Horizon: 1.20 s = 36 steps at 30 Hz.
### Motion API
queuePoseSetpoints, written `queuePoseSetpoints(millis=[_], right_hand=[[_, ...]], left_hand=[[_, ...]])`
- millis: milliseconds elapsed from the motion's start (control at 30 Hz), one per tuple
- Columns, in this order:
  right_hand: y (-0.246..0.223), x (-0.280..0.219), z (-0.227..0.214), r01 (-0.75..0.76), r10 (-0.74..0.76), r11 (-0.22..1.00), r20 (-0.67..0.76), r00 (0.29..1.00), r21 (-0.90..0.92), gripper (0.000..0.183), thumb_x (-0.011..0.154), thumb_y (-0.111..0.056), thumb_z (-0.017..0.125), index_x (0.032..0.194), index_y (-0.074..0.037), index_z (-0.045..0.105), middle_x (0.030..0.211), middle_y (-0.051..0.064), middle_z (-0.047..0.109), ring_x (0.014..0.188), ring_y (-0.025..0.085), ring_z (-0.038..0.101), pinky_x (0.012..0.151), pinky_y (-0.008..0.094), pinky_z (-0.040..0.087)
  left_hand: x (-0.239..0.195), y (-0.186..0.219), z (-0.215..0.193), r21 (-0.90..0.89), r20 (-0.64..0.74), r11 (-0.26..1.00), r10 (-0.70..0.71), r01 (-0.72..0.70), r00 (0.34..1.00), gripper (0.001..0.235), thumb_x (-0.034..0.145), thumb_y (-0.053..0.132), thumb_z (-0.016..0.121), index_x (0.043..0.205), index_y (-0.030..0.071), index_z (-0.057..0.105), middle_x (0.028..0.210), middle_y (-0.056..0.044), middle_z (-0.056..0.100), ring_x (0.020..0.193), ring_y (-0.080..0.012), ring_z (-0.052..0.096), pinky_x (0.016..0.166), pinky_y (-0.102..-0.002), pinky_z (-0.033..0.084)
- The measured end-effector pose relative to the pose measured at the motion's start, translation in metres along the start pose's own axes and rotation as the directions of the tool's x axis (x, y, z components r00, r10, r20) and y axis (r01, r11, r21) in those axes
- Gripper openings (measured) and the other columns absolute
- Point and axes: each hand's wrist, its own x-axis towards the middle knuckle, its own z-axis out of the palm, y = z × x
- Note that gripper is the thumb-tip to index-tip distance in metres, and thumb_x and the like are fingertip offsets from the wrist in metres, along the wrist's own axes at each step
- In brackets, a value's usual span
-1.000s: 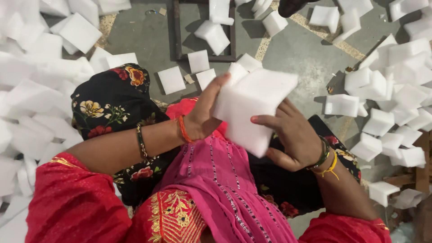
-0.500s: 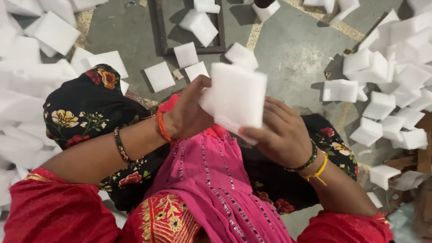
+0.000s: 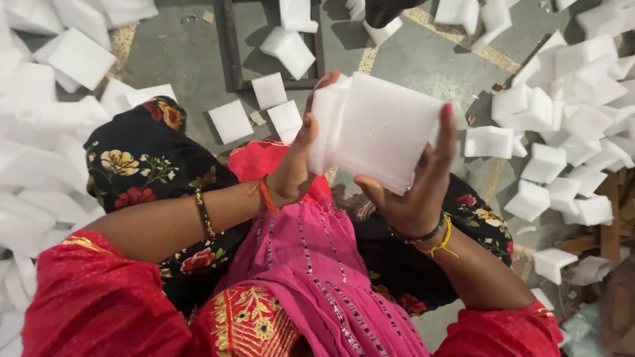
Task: The person sits on the floor and repeatedly picks up rectangular white foam pieces. They fold each piece in half by hand and place the folded items onto a pile on the floor.
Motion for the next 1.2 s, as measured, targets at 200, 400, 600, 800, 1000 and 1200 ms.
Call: queuePoseSetpoints(millis=[200,400,600,800,1000,1200], right_hand=[[-0.004,0.002,0.008,0.052,-0.051,0.984,0.006,0.999,-0.169,0.121,0.090,-0.029,0.086,0.165,0.001,-0.004,0.150,0.024,0.052,0.129,0.034,0.067,0.103,0.038,0.060],[0.008,-0.007,0.012,0.088,-0.091,0.943,0.005,0.996,-0.322,0.120,0.083,-0.024,0.090,0.161,0.004,0.002,0.151,0.031,0.044,0.130,0.039,0.065,0.105,0.043,0.057],[0.018,-0.015,0.019,0.050,-0.050,0.971,0.008,0.999,-0.235,0.113,0.089,-0.021,0.084,0.163,0.003,0.002,0.156,0.030,0.041,0.137,0.038,0.060,0.113,0.044,0.052],[0.022,-0.014,0.026,0.043,-0.046,0.992,-0.022,0.999,-0.114,0.107,0.095,-0.019,0.078,0.165,0.002,0.000,0.160,0.026,0.038,0.141,0.035,0.058,0.114,0.041,0.050],[0.028,-0.006,0.024,-0.032,0.036,0.996,-0.059,0.998,0.081,0.104,0.102,-0.022,0.074,0.165,0.000,-0.005,0.169,0.024,0.019,0.152,0.031,0.045,0.124,0.043,0.046],[0.054,0.013,0.028,-0.113,0.143,0.965,-0.115,0.983,0.236,0.095,0.105,-0.033,0.065,0.170,-0.006,0.002,0.176,0.018,0.014,0.162,0.029,0.026,0.134,0.043,0.027]], left_hand=[[0.002,0.003,0.001,0.201,-0.027,0.979,0.050,-0.043,0.998,0.088,0.105,0.071,0.046,0.167,0.017,0.017,0.175,-0.004,0.016,0.164,-0.0247,0.021,0.134,-0.043,0.025],[-0.001,-0.001,-0.001,0.133,-0.052,0.991,0.011,-0.004,0.999,0.082,0.105,0.065,0.045,0.166,0.016,0.018,0.171,-0.007,0.020,0.160,-0.0269,0.025,0.130,-0.044,0.028],[-0.004,-0.002,-0.004,0.338,-0.075,0.940,0.076,-0.047,0.994,0.072,0.112,0.060,0.035,0.164,0.011,0.024,0.173,-0.009,0.023,0.161,-0.0262,0.025,0.132,-0.042,0.025],[0.006,0.002,-0.002,0.451,0.032,0.870,0.211,-0.202,0.977,0.075,0.116,0.060,0.027,0.169,0.007,0.022,0.174,-0.008,0.020,0.163,-0.0197,0.012,0.135,-0.035,0.013],[0.022,0.004,0.010,0.392,0.050,0.886,0.248,-0.247,0.968,0.078,0.113,0.063,0.027,0.170,0.011,0.014,0.179,-0.007,0.015,0.165,-0.0231,0.021,0.137,-0.040,0.021],[0.043,0.001,0.009,0.080,-0.005,0.993,0.088,-0.088,0.996,0.090,0.104,0.071,0.027,0.169,0.010,0.015,0.177,-0.008,0.018,0.163,-0.0249,0.022,0.134,-0.042,0.021]])
